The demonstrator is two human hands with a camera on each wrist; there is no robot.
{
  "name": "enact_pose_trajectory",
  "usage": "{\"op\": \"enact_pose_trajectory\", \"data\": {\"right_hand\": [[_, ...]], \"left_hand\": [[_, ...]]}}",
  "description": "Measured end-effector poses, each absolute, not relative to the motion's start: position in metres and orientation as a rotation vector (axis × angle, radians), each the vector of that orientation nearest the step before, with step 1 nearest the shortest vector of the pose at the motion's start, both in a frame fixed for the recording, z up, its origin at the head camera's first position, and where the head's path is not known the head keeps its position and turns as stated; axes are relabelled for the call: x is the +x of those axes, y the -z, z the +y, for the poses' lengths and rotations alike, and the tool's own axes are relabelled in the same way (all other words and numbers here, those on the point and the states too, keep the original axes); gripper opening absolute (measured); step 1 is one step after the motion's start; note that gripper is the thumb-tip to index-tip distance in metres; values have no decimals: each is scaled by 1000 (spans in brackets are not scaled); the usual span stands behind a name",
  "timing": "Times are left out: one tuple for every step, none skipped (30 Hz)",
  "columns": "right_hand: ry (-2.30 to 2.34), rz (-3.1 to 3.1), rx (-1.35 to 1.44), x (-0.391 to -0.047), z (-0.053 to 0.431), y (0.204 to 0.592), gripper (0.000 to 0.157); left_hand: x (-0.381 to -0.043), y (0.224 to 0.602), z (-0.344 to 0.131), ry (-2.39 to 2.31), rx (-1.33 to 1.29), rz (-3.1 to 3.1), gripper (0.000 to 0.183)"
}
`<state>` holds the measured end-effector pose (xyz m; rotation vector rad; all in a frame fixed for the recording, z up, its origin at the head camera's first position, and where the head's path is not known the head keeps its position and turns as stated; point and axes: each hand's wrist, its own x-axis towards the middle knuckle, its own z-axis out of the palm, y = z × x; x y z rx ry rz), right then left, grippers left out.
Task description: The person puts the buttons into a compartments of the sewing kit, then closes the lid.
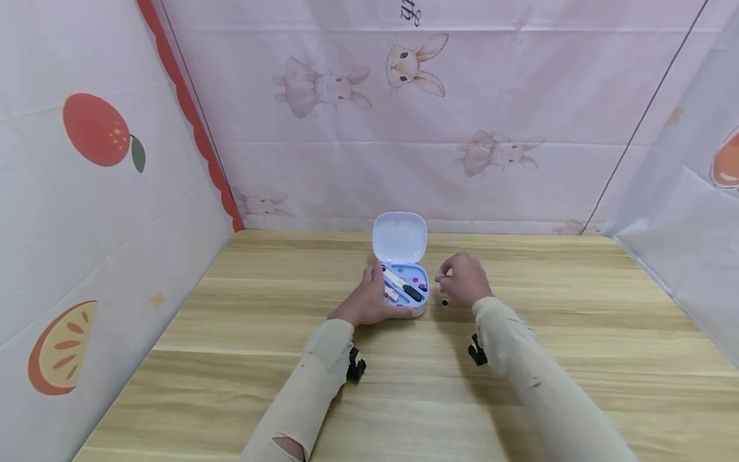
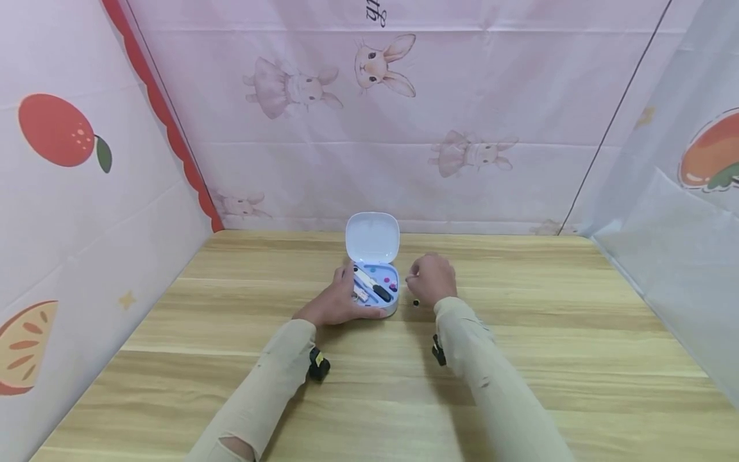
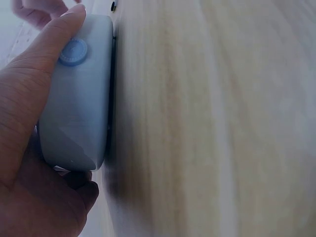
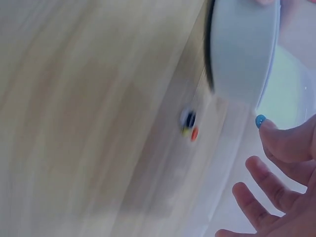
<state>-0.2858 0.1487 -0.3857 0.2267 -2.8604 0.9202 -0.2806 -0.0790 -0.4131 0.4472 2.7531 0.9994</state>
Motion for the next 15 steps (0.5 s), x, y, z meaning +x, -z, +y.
{"op": "enact_pose_trajectory", "data": {"right_hand": [[-954, -2853, 229, -286, 146, 385, 10], [-985, -2845, 233, -286, 143, 385, 10], [-1011, -2834, 241, -287, 140, 385, 11], [-1029, -2825, 252, -288, 138, 386, 11], [-1040, -2819, 259, -289, 136, 386, 11], [-1052, -2814, 265, -290, 134, 387, 11], [-1058, -2811, 270, -290, 133, 388, 11], [-1062, -2808, 273, -291, 131, 388, 11], [-1057, -2805, 281, -292, 130, 389, 10], [-1055, -2804, 286, -292, 128, 389, 10], [-1056, -2804, 287, -292, 127, 389, 10], [-1058, -2803, 284, -292, 125, 389, 9], [-1058, -2805, 278, -292, 124, 389, 9], [-1061, -2806, 272, -292, 123, 388, 10], [-1057, -2810, 268, -291, 121, 388, 11]], "left_hand": [[-281, 413, -79, -996, 446, 2752, 138], [-281, 414, -79, -993, 446, 2752, 138], [-282, 414, -79, -990, 447, 2752, 138], [-282, 414, -79, -988, 449, 2751, 138], [-282, 414, -79, -987, 452, 2752, 138], [-283, 414, -79, -984, 456, 2754, 138], [-283, 414, -79, -979, 459, 2757, 139], [-283, 414, -79, -978, 463, 2759, 139], [-283, 414, -79, -978, 467, 2762, 138], [-283, 415, -79, -975, 469, 2765, 138], [-283, 415, -80, -971, 471, 2766, 138], [-283, 415, -80, -969, 472, 2767, 138], [-283, 415, -80, -965, 473, 2766, 138], [-282, 414, -80, -963, 474, 2766, 138], [-282, 414, -80, -961, 475, 2765, 138]]}}
